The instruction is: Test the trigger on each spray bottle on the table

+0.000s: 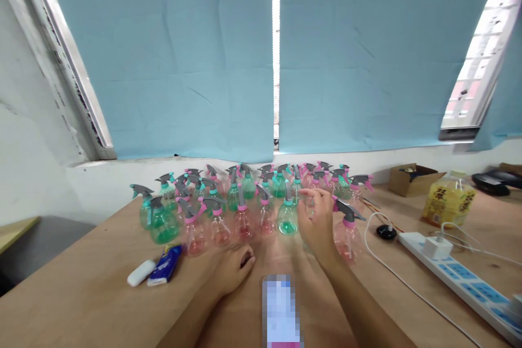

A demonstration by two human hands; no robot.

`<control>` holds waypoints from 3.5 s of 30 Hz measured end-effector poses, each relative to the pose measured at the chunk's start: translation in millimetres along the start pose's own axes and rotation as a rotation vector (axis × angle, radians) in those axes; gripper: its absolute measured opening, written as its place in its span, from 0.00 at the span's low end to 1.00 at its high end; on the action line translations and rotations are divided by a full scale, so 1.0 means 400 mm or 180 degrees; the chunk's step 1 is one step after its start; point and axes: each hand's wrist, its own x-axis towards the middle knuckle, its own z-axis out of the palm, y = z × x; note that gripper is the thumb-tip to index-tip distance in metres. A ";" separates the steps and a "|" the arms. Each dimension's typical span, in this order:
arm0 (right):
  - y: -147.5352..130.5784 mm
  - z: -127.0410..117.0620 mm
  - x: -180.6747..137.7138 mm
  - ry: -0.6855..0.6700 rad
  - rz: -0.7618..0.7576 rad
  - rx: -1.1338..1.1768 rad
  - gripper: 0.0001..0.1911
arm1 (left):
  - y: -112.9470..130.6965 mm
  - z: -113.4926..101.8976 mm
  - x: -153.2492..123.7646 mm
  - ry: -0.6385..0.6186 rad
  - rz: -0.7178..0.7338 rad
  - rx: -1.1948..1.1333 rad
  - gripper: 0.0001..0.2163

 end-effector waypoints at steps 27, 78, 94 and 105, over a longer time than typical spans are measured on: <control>0.061 -0.040 -0.046 -0.0828 -0.0285 -0.0631 0.03 | 0.003 -0.003 0.001 0.0009 -0.0001 0.0020 0.07; 0.041 0.170 -0.063 -0.3236 0.1247 0.3269 0.11 | -0.004 0.006 -0.001 0.0081 0.0065 0.0065 0.07; 0.048 0.183 -0.076 -0.3106 0.1319 0.3283 0.11 | 0.000 0.005 0.000 0.0062 0.0016 0.0097 0.08; 0.051 0.182 -0.077 -0.3044 0.1227 0.3164 0.12 | -0.002 0.005 -0.001 0.0043 0.0068 0.0110 0.08</control>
